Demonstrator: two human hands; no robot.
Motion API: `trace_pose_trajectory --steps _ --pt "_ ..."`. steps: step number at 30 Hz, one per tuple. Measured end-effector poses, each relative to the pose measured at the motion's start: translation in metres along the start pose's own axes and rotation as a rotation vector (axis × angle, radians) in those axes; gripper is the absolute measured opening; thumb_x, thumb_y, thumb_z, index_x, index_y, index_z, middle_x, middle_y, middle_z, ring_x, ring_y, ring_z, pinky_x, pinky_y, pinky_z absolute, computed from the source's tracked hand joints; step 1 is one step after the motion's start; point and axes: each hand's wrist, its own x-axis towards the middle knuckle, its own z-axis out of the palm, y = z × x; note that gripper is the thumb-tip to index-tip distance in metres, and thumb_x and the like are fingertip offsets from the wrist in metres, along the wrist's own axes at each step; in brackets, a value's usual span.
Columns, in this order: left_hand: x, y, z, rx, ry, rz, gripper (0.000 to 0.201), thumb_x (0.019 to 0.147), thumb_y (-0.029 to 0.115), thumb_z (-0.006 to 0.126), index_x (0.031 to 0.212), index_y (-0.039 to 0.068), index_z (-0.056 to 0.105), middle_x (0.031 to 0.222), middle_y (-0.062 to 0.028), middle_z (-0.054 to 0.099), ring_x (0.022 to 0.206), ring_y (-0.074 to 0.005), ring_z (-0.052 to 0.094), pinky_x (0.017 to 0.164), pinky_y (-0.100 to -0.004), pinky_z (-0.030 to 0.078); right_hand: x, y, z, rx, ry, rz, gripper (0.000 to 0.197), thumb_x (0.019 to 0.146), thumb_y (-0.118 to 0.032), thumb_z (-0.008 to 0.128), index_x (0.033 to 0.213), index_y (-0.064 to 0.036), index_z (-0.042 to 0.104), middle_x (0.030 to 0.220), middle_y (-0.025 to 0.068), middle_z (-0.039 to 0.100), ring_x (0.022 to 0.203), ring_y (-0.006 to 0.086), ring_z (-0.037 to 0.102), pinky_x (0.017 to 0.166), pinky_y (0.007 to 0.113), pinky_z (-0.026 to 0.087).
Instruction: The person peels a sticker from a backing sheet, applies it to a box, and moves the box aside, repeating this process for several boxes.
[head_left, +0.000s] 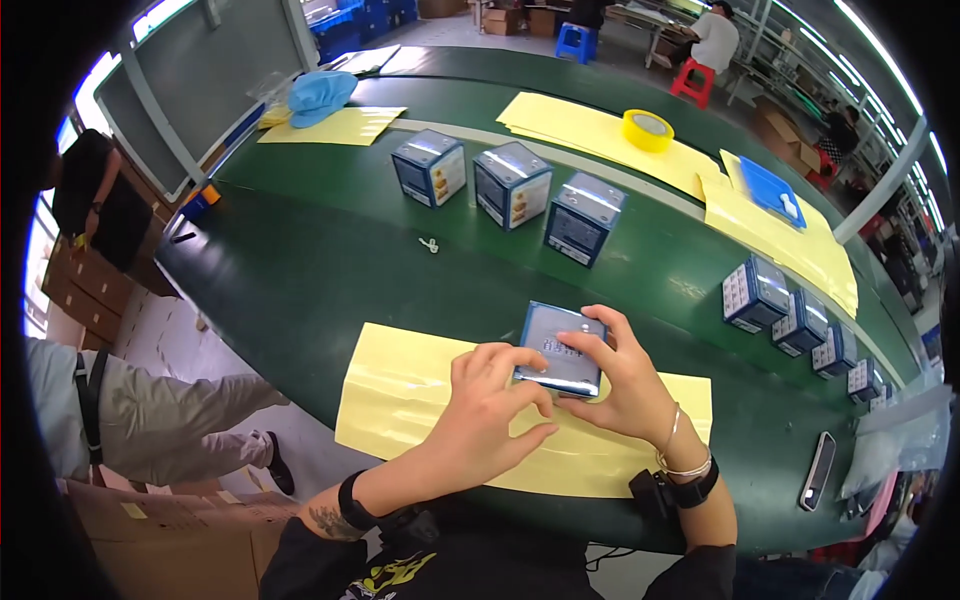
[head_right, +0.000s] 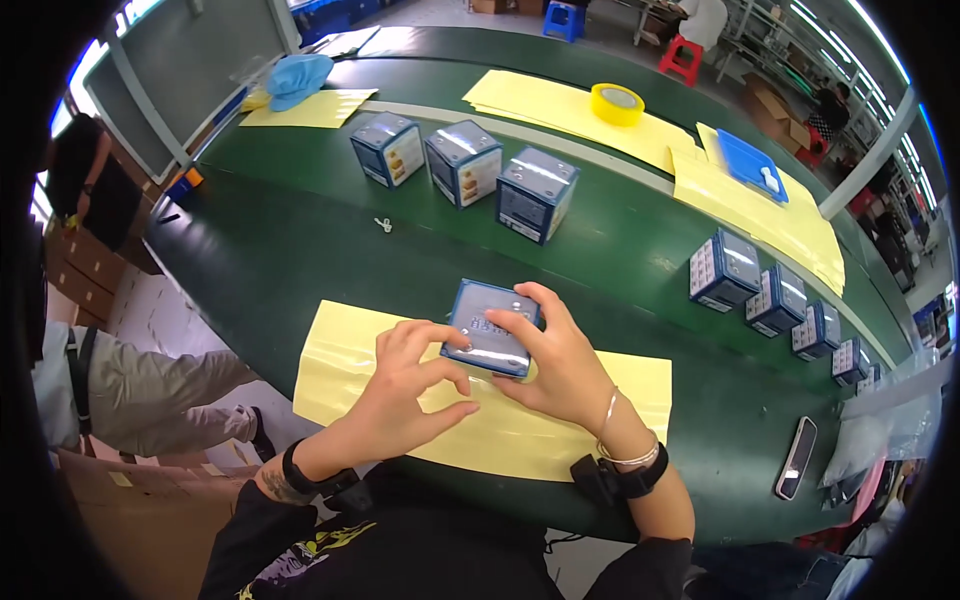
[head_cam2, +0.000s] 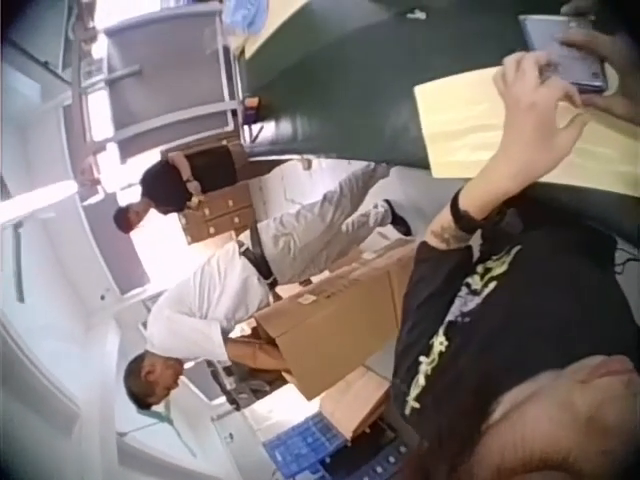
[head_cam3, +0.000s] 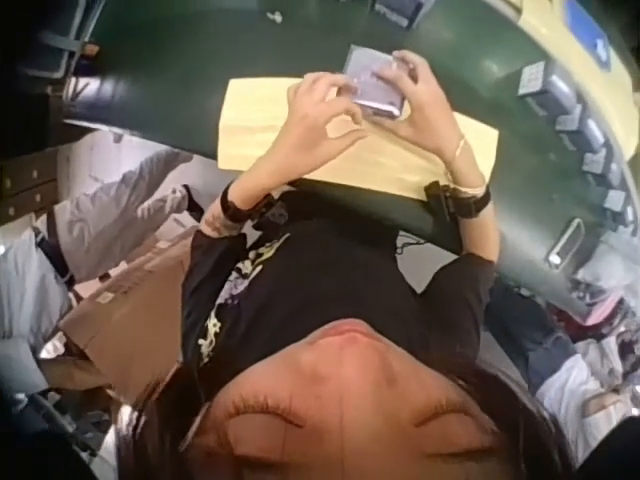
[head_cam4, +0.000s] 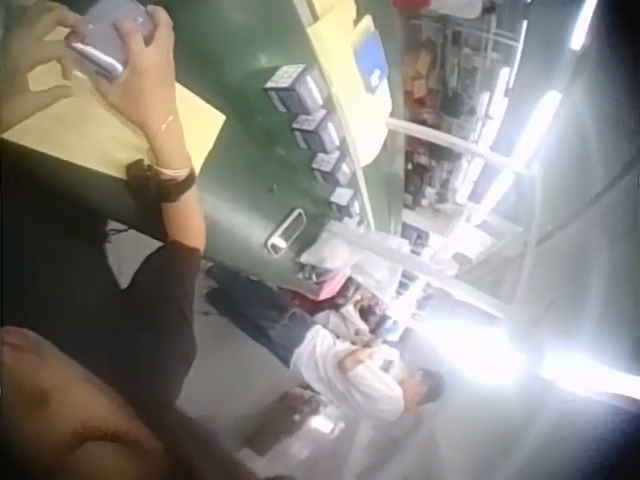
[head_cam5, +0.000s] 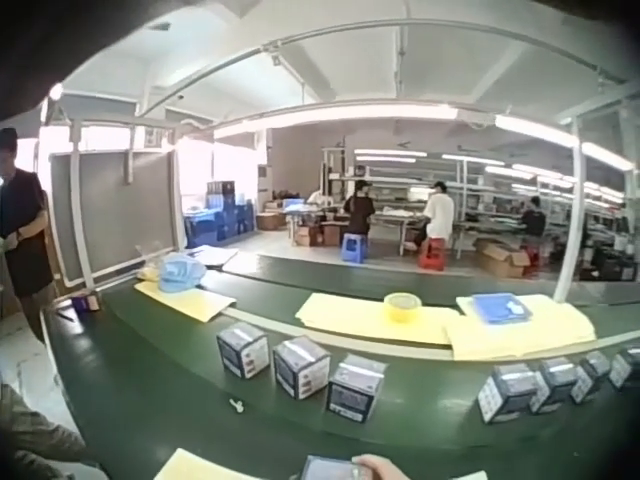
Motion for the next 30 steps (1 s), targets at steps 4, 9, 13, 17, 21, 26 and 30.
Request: trace_pose_trajectory --steps 4,9,13,17,21,26,30 --pt "0.008 -0.007 0.012 0.056 0.045 -0.03 0.022 0.069 0.015 0.079 0.082 0.012 0.061 0.116 -0.0064 0.053 0.113 -0.0289 0.044 0.096 -0.0432 0.029 -0.003 -0.003 -0.001 -0.023 0.001 0.0 0.064 0.06 -0.014 0.083 0.119 -0.0121 0.058 0.13 0.02 0.039 0.107 0.0359 0.054 0.089 0.039 0.049" --pt "0.012 -0.008 0.026 0.037 0.321 0.003 0.024 0.067 0.016 0.08 0.084 0.013 0.063 0.113 -0.0051 0.054 0.11 -0.0259 0.046 0.093 -0.0416 0.03 -0.007 -0.004 -0.001 -0.058 0.01 -0.023 0.064 0.06 -0.015 0.083 0.119 -0.0125 0.058 0.13 0.0208 0.039 0.106 0.0369 0.054 0.087 0.04 0.049" --pt "0.004 -0.028 0.032 0.431 0.453 0.424 0.027 0.066 0.018 0.08 0.088 0.016 0.065 0.116 -0.005 0.055 0.107 -0.0241 0.049 0.093 -0.0417 0.03 -0.01 -0.004 -0.002 -0.061 0.009 -0.033 0.064 0.06 -0.015 0.082 0.119 -0.0123 0.057 0.13 0.0212 0.039 0.106 0.0374 0.054 0.086 0.041 0.049" --pt "0.005 -0.033 0.032 0.494 0.382 0.493 0.031 0.066 0.02 0.078 0.095 0.019 0.066 0.118 -0.005 0.054 0.105 -0.0234 0.051 0.095 -0.0426 0.029 -0.014 -0.005 -0.003 -0.073 0.013 -0.031 0.064 0.06 -0.014 0.082 0.119 -0.0121 0.057 0.13 0.0216 0.039 0.106 0.038 0.054 0.086 0.041 0.049" --pt "0.001 -0.026 0.031 0.519 0.265 0.385 0.038 0.069 0.021 0.076 0.105 0.019 0.065 0.123 -0.0076 0.052 0.111 -0.0259 0.05 0.098 -0.0454 0.027 -0.015 -0.013 -0.007 -0.078 -0.004 0.003 0.064 0.059 -0.013 0.082 0.118 -0.0117 0.057 0.131 0.0215 0.039 0.108 0.0393 0.054 0.087 0.04 0.049" --pt "-0.024 -0.019 0.009 0.564 0.168 0.124 0.048 0.072 0.018 0.073 0.117 0.014 0.06 0.132 -0.0153 0.046 0.125 -0.0319 0.041 0.104 -0.0503 0.023 -0.013 -0.006 -0.034 -0.125 -0.003 0.023 0.065 0.057 -0.009 0.082 0.117 -0.0107 0.056 0.132 0.0206 0.039 0.115 0.0404 0.051 0.092 0.04 0.047" --pt "-0.073 -0.05 -0.014 0.463 0.146 -0.273 0.046 0.076 0.014 0.067 0.121 0.008 0.056 0.14 -0.0206 0.037 0.132 -0.0359 0.033 0.109 -0.0543 0.016 0.014 0.042 -0.084 -0.335 0.296 0.12 0.065 0.06 -0.002 0.079 0.119 -0.0062 0.051 0.132 0.0223 0.04 0.121 0.0392 0.046 0.098 0.038 0.044"
